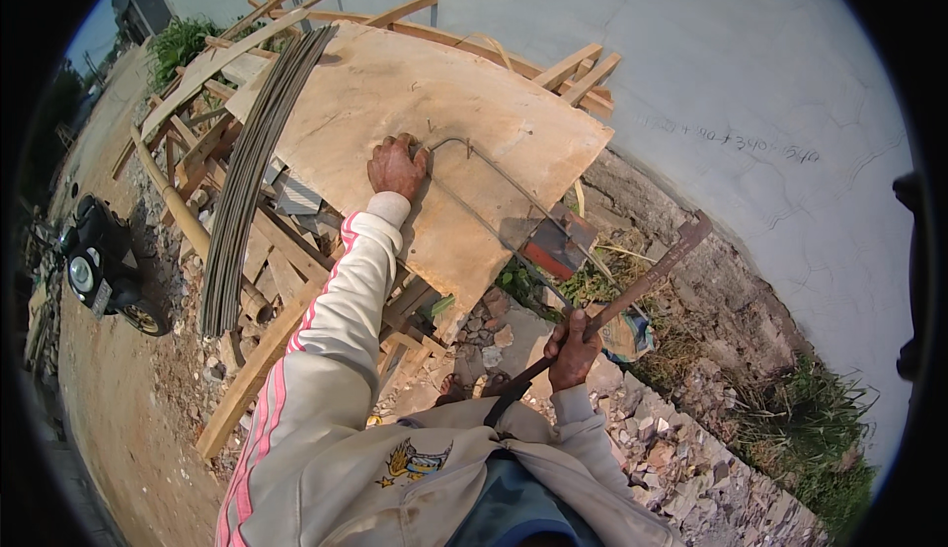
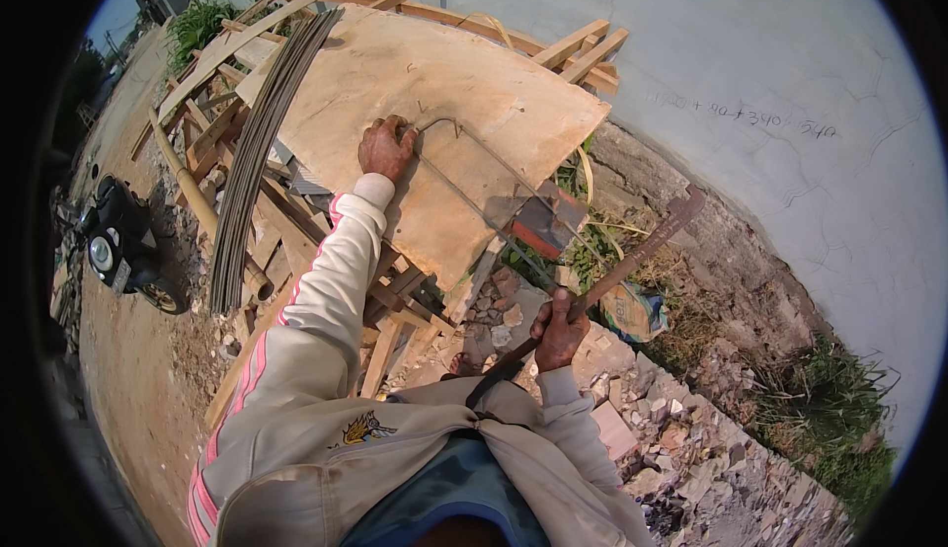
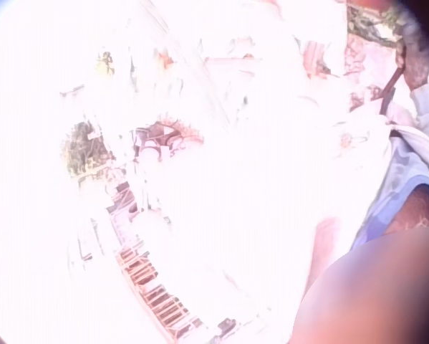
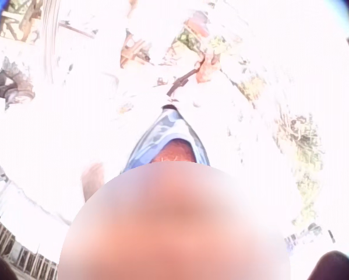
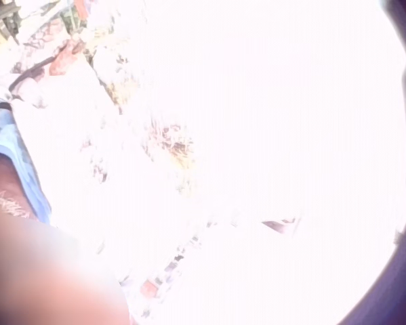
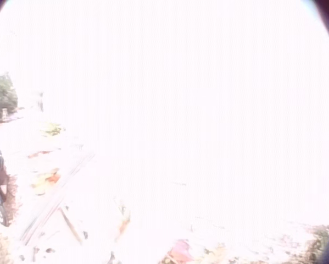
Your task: The person bends metal rods into U-shapes using a hammer and a wooden board as a makeshift jig. They repeatedly position the rods, strike them with the hammer, and adjust the bends to form consistent shapes.
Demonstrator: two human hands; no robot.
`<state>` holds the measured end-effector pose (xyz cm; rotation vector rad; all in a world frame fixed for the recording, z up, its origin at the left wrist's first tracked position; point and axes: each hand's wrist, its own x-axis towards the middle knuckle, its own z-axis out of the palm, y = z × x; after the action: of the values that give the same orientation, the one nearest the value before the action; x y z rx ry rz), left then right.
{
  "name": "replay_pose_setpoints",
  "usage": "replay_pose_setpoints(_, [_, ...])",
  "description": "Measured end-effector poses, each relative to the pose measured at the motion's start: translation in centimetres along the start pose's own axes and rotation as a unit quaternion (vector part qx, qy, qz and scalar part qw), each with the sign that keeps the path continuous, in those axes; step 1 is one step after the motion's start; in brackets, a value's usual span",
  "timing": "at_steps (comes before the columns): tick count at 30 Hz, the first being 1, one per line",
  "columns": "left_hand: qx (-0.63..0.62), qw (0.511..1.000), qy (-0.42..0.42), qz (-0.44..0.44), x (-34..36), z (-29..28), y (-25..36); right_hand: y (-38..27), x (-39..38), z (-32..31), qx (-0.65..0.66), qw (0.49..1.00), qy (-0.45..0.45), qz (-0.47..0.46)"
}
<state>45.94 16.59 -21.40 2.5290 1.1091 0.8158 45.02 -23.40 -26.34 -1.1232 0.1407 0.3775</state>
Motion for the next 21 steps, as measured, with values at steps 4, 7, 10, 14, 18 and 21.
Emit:
replay_pose_setpoints(4, [0.028,0.997,-0.073,-0.016,0.0,-0.5,-0.2,-0.8,-0.6,-1.2,0.017,0.999,0.015,-0.038])
replay_pose_setpoints(7, [0.032,0.995,-0.096,0.01,0.8,-0.5,0.0,-2.3,-0.8,-3.0,-0.006,0.992,0.004,-0.127])
replay_pose_setpoints(10, [0.063,0.994,-0.082,0.036,1.9,-0.2,-0.1,-4.4,-0.8,-5.3,-0.03,0.985,0.061,-0.158])
replay_pose_setpoints(14, [0.039,0.998,-0.05,0.02,3.1,0.5,-1.2,-7.3,-1.5,-8.9,-0.101,0.956,0.135,-0.241])
replay_pose_setpoints(18, [0.06,0.997,-0.029,0.034,2.9,1.1,-1.0,-9.2,-3.1,-11.8,-0.175,0.927,0.153,-0.294])
replay_pose_setpoints(21, [0.098,0.994,-0.043,0.01,2.7,1.4,0.2,-10.0,-4.2,-12.7,-0.205,0.923,0.146,-0.292])
